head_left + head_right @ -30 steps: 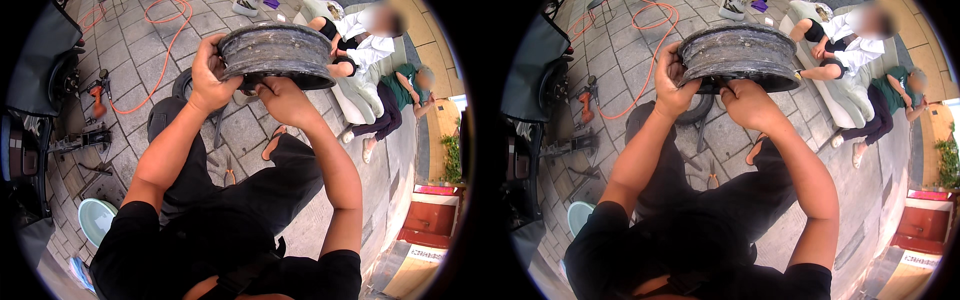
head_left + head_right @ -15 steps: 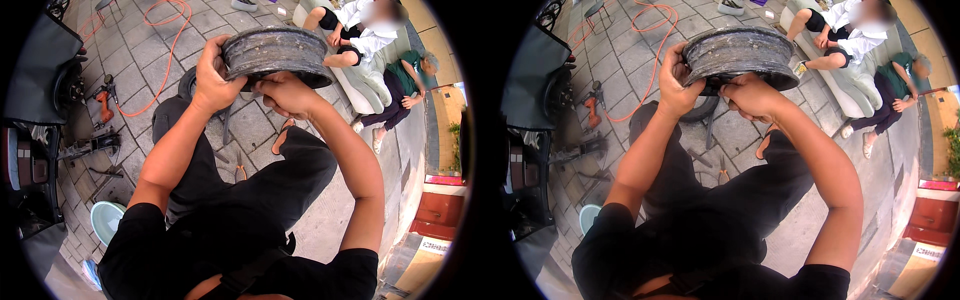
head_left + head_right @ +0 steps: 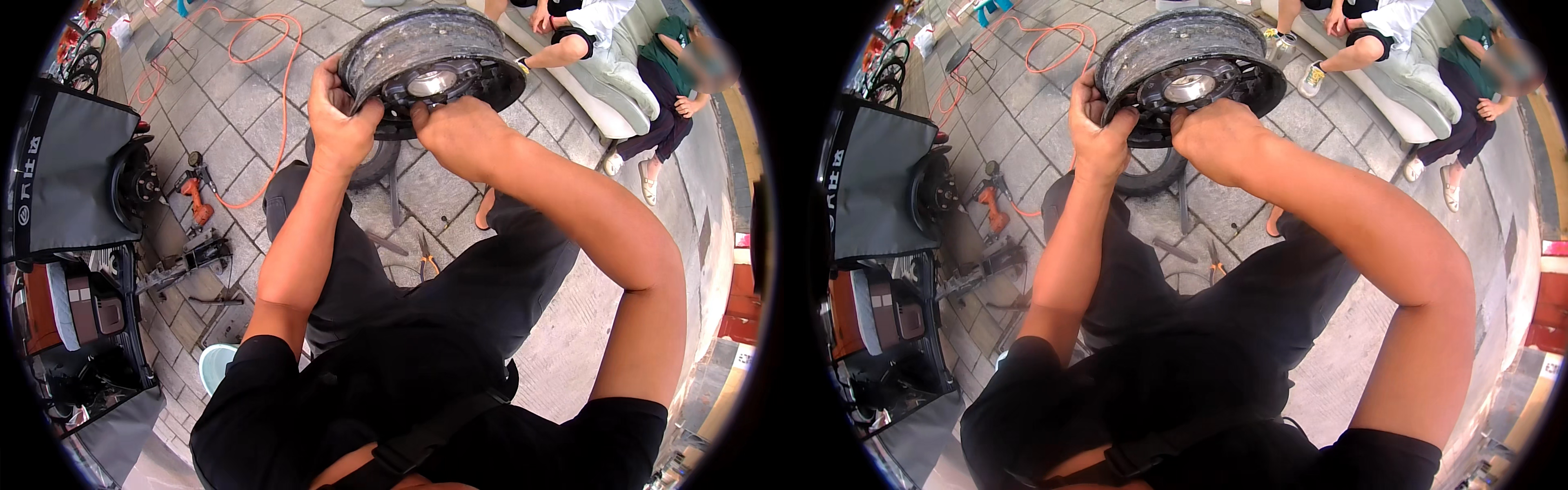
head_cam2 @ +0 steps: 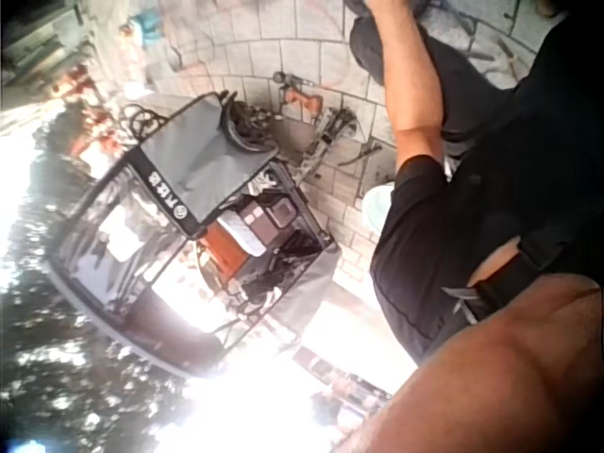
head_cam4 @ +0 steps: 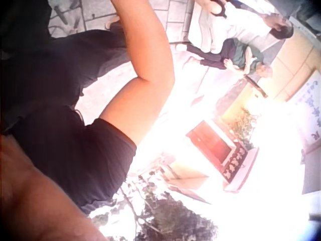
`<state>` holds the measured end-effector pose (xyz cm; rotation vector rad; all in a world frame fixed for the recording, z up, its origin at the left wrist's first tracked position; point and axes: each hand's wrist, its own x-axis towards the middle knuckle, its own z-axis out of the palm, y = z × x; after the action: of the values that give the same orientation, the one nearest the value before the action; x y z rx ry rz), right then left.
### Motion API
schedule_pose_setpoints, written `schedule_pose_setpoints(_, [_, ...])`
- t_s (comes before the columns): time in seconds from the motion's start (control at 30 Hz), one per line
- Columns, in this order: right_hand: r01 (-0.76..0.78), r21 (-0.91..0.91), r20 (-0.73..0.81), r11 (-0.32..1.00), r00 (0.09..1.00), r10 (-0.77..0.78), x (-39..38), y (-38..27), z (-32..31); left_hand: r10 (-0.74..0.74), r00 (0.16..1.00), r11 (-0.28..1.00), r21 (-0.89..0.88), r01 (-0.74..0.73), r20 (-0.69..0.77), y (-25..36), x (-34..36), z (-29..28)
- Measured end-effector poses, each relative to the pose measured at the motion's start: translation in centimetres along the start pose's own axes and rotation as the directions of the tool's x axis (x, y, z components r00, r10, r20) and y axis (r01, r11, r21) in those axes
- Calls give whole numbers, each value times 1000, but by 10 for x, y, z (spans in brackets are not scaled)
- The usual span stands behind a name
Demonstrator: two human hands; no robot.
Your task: The person removes a rubber ring from a wheel rim, then uses a yellow spray can to apply a substance to the rim. The person handles the rim and rubber ring repeatedly while seated on the ground.
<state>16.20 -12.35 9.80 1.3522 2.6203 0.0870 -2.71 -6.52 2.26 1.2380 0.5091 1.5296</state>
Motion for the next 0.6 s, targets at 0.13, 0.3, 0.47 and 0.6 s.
schedule_pose_setpoints(0.13, [-167,353,18,921,985,171,2,1,10,26,999,1000,18,-26,-18,-5,3,-4])
schedule_pose_setpoints(0.3, [-306,679,39,668,923,384,-9,-6,22,91,994,994,-50,-94,-67,-6,10,-13])
schedule_pose_setpoints(0.47, [-299,853,111,428,905,412,-10,-9,9,104,987,980,-155,-122,-121,-8,15,-18])
schedule_pose_setpoints(0.6, [-366,874,238,319,895,377,-2,-9,-6,100,992,981,-161,-112,-81,-1,16,-16])
